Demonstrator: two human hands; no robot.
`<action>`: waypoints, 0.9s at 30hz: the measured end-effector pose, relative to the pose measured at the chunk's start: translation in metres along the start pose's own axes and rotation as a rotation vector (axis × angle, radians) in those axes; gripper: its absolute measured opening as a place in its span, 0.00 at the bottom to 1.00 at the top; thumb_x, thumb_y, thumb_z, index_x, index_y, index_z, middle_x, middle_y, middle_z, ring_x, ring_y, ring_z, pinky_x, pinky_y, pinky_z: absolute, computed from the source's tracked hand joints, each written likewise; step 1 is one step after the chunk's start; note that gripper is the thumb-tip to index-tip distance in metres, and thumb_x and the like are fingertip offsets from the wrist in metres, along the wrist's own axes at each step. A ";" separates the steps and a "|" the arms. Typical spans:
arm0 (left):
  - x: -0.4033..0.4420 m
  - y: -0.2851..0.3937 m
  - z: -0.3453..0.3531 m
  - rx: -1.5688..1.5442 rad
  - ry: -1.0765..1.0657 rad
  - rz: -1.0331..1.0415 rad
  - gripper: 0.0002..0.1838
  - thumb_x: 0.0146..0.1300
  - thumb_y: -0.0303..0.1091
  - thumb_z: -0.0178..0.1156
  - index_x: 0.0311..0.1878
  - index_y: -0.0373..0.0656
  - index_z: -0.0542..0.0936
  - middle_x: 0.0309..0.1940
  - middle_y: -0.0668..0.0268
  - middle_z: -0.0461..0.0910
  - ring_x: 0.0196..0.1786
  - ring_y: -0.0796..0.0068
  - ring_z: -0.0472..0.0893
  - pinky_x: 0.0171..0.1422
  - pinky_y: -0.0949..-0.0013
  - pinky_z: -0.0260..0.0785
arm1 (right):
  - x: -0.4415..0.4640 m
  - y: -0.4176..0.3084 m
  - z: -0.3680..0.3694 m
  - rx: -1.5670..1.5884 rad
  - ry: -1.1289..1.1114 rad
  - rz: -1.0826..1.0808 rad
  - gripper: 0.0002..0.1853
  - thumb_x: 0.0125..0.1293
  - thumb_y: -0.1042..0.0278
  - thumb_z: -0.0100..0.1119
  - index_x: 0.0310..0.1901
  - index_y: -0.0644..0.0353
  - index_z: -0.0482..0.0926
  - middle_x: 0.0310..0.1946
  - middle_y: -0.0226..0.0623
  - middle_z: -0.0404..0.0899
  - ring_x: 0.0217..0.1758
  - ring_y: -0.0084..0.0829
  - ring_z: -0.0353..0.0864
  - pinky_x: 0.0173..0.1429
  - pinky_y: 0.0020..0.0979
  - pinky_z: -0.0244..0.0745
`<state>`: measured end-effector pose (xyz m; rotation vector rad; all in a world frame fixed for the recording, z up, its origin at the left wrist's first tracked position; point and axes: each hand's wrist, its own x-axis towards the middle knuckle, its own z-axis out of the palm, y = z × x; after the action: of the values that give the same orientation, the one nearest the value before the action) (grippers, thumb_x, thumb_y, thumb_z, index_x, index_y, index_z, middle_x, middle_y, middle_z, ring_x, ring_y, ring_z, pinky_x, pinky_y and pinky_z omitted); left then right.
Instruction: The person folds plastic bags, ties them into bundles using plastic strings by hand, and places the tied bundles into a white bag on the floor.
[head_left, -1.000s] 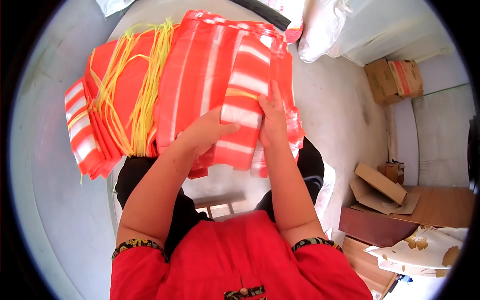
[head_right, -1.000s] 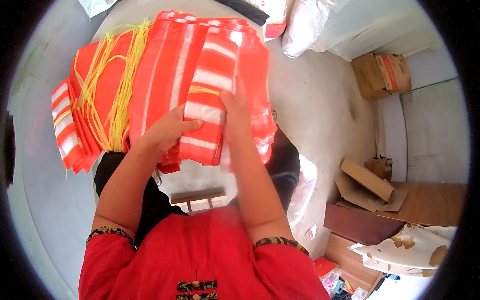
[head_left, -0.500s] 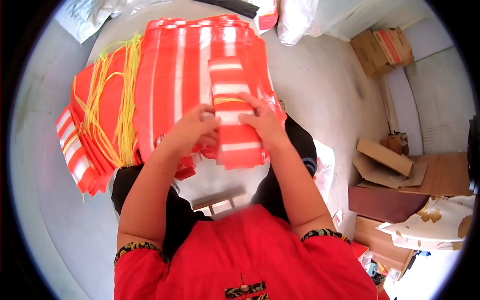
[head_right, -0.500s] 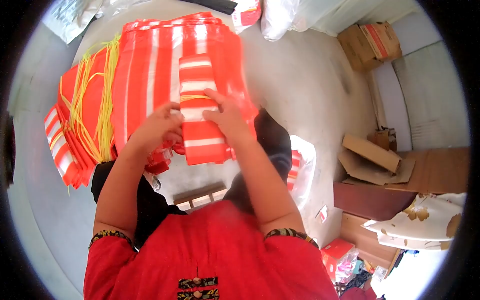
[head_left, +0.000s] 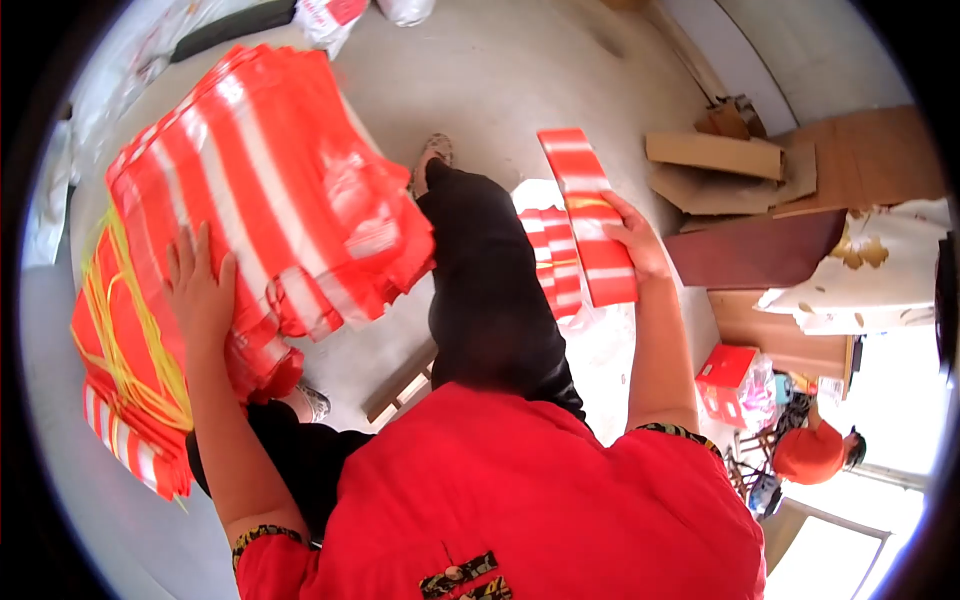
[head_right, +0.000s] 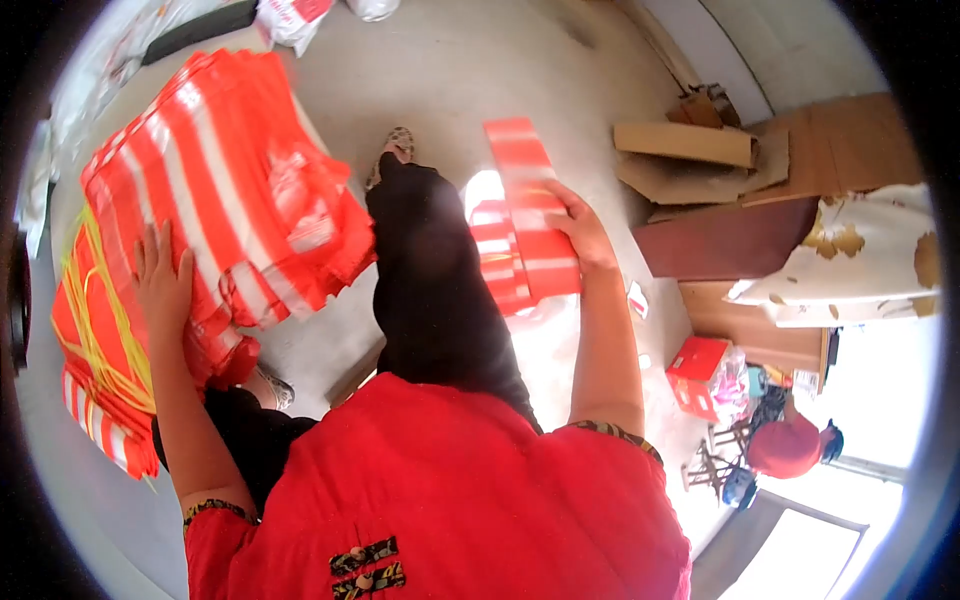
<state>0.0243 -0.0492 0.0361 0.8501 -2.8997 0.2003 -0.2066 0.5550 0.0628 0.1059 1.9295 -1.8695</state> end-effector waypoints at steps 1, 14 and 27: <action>0.001 -0.004 0.005 -0.005 0.027 0.025 0.36 0.78 0.56 0.55 0.85 0.63 0.63 0.88 0.63 0.55 0.88 0.50 0.54 0.86 0.33 0.47 | -0.008 0.018 -0.022 -0.011 0.047 0.037 0.34 0.66 0.82 0.62 0.76 0.60 0.73 0.68 0.44 0.80 0.64 0.34 0.84 0.70 0.36 0.81; 0.001 -0.016 0.014 0.057 0.072 0.109 0.33 0.82 0.51 0.50 0.86 0.59 0.61 0.88 0.61 0.56 0.87 0.46 0.56 0.87 0.42 0.50 | -0.002 0.199 -0.065 -0.141 0.132 0.170 0.34 0.63 0.83 0.60 0.74 0.58 0.77 0.55 0.41 0.85 0.53 0.31 0.85 0.56 0.30 0.84; 0.005 -0.026 0.021 -0.008 0.100 0.157 0.34 0.80 0.48 0.50 0.86 0.54 0.63 0.87 0.57 0.57 0.88 0.45 0.55 0.87 0.41 0.51 | 0.057 0.319 -0.115 -0.348 0.197 0.353 0.34 0.59 0.82 0.60 0.68 0.48 0.83 0.49 0.39 0.86 0.47 0.33 0.86 0.54 0.31 0.84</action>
<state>0.0330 -0.0768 0.0184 0.5924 -2.8711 0.2369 -0.1736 0.6770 -0.2567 0.5016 2.1692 -1.3197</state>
